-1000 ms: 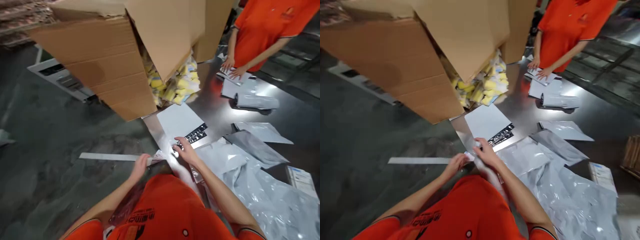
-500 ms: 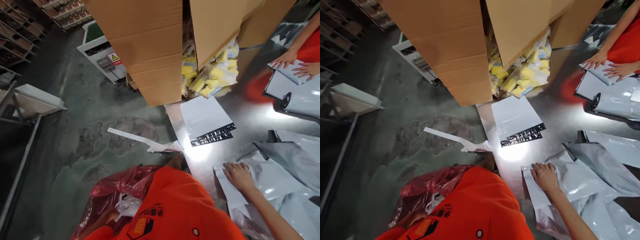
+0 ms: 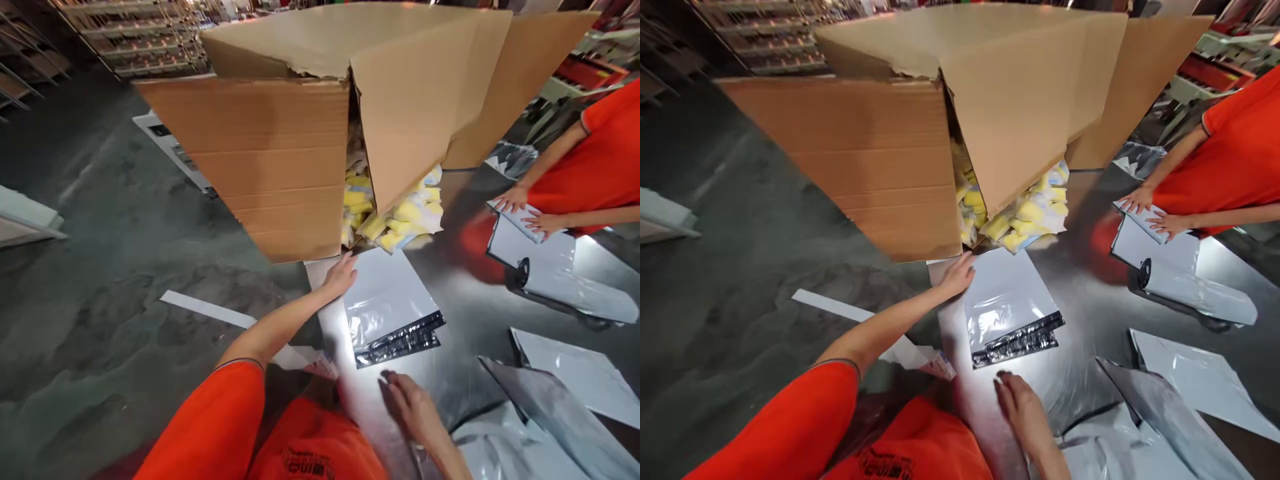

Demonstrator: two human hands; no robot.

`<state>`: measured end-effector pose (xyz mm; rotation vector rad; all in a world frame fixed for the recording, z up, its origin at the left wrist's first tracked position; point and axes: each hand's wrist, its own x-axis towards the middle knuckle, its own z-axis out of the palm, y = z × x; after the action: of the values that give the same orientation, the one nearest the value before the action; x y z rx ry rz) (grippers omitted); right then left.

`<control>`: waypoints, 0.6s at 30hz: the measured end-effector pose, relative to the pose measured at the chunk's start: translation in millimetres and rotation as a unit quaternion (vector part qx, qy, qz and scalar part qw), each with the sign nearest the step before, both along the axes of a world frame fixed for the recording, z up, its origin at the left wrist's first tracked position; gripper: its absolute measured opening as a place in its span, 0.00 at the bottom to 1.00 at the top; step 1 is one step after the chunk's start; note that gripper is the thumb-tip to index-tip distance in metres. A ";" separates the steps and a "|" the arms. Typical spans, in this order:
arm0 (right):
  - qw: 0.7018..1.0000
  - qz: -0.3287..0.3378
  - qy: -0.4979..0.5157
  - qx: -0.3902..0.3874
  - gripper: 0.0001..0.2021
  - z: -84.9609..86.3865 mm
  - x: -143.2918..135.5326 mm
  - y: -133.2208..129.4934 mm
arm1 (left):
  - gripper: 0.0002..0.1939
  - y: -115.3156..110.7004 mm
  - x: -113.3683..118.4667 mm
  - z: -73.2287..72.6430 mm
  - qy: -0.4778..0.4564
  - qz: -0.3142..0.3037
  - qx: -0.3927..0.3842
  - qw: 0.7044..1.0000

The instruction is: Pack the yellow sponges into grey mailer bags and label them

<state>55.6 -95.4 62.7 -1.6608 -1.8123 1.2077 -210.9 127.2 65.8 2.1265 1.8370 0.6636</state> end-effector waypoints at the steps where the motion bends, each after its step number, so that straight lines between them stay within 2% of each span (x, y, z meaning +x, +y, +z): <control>1: 1.000 -0.009 0.017 -0.010 0.13 -6.0 -1.7 -1.9 | 0.23 33.1 25.3 3.9 -0.003 -0.014 -0.006 1.000; 3: 0.999 -0.033 0.031 -0.027 0.10 -22.8 2.2 -7.6 | 0.23 86.3 68.5 7.9 -0.013 -0.024 -0.023 0.999; 6: 0.995 -0.076 0.037 -0.060 0.09 -47.9 14.5 -12.4 | 0.28 139.6 113.0 3.4 -0.034 -0.011 -0.048 0.998; 8: 0.991 -0.104 0.043 -0.074 0.10 -55.2 20.7 -6.5 | 0.32 162.3 129.4 -1.9 -0.045 0.005 -0.067 0.997; 11: 0.984 -0.144 0.075 -0.076 0.12 -44.2 23.1 22.7 | 0.27 176.0 137.4 -4.5 -0.061 0.017 -0.083 0.995; 13: 0.966 -0.199 0.140 -0.083 0.15 -26.4 20.9 53.7 | 0.25 162.7 135.9 -3.5 -0.074 0.012 -0.083 0.994; 14: 0.949 -0.238 0.186 -0.088 0.16 -16.9 19.0 70.7 | 0.25 146.7 134.6 -3.7 -0.078 0.006 -0.085 0.993; 16: 0.897 -0.311 0.296 -0.107 0.19 -1.2 13.6 101.9 | 0.27 96.0 132.2 -8.4 -0.095 -0.019 -0.087 0.991; 18: 0.846 -0.336 0.394 -0.125 0.25 6.2 7.4 122.6 | 0.28 28.0 130.1 -19.0 -0.133 -0.072 -0.083 0.985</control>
<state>62.9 27.2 68.9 -1.3944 -0.5229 1.4870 -80.7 155.2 46.8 1.9360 1.5255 0.6948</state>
